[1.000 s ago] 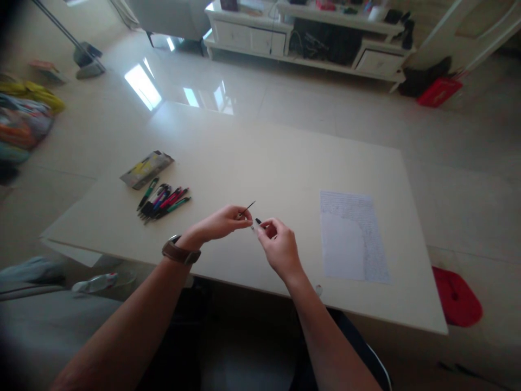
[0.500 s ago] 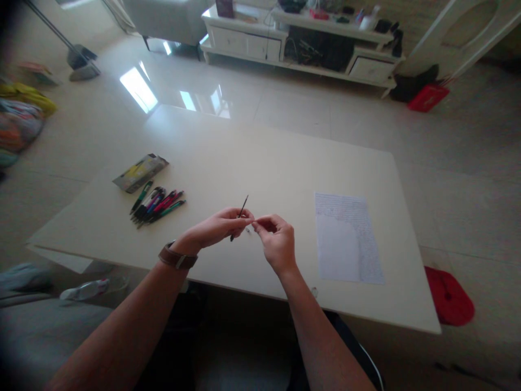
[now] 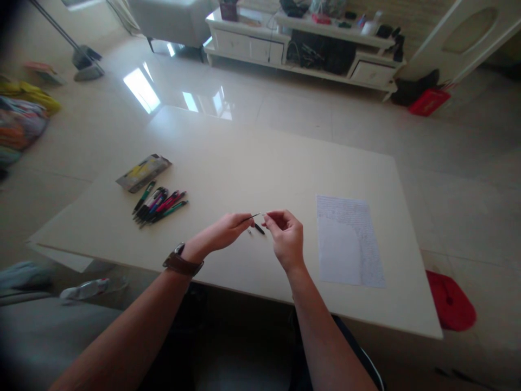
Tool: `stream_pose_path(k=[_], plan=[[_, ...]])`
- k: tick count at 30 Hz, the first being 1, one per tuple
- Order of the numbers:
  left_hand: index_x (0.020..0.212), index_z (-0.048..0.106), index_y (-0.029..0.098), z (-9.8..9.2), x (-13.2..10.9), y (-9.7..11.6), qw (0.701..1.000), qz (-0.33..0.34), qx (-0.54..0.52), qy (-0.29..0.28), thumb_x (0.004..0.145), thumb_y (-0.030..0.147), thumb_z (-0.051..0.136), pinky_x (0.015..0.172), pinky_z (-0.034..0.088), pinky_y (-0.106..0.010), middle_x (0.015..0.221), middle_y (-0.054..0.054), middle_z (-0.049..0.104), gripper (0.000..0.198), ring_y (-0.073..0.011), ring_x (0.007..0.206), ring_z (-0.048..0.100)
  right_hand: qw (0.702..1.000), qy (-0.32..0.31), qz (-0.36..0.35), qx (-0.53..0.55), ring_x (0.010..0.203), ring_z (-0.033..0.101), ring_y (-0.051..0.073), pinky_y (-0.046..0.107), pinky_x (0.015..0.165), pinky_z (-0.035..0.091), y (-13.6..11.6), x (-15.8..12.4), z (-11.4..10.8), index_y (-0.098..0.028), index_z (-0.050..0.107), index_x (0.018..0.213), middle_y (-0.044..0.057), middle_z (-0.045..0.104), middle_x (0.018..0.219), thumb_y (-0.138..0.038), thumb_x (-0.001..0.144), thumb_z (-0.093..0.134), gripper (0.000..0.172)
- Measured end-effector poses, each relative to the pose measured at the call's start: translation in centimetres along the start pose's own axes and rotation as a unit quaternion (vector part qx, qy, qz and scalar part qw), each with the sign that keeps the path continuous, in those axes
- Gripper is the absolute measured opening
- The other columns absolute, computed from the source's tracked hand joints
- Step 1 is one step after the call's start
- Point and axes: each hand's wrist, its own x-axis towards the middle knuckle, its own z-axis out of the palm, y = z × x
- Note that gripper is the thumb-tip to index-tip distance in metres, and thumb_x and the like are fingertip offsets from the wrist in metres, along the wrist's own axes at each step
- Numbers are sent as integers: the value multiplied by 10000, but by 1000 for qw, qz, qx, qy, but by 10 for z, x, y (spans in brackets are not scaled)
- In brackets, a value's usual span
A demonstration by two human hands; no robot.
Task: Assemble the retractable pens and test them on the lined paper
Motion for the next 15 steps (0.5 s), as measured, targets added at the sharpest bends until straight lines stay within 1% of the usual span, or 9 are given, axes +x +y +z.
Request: stream_pose_path(k=[6, 9, 11, 15], plan=[[909, 668, 172, 2, 1, 0, 1000, 15, 15, -7, 997, 365, 375, 667, 409, -265, 815, -54, 689, 362, -159, 725, 585, 1000, -6, 5, 1, 684, 689, 154, 298, 678, 561, 2, 2, 0, -176, 674, 844, 12, 695, 752, -311, 773, 763, 176], [902, 665, 175, 2, 0, 3, 999, 8, 36, -9, 1000, 372, 372, 657, 399, -263, 832, -63, 695, 366, -160, 726, 587, 1000, -8, 17, -15, 680, 681, 155, 295, 670, 550, 3, 2, 0, -167, 680, 831, 19, 694, 750, -306, 763, 762, 176], [905, 665, 179, 2, -1, 6, 998, -1, 68, -12, 1004, 378, 368, 638, 383, -264, 831, -71, 699, 371, -161, 712, 591, 999, -13, 24, -25, 682, 677, 159, 298, 669, 543, 3, 2, -1, -163, 681, 830, 23, 693, 747, -312, 761, 756, 181], [924, 678, 186, 1, -4, 10, 986, -5, 169, -5, 1004, 367, 377, 632, 366, -277, 823, -89, 706, 360, -182, 733, 626, 996, -41, 41, -69, 660, 656, 160, 294, 650, 514, 3, 3, -3, -157, 677, 794, 21, 681, 709, -322, 757, 741, 181]])
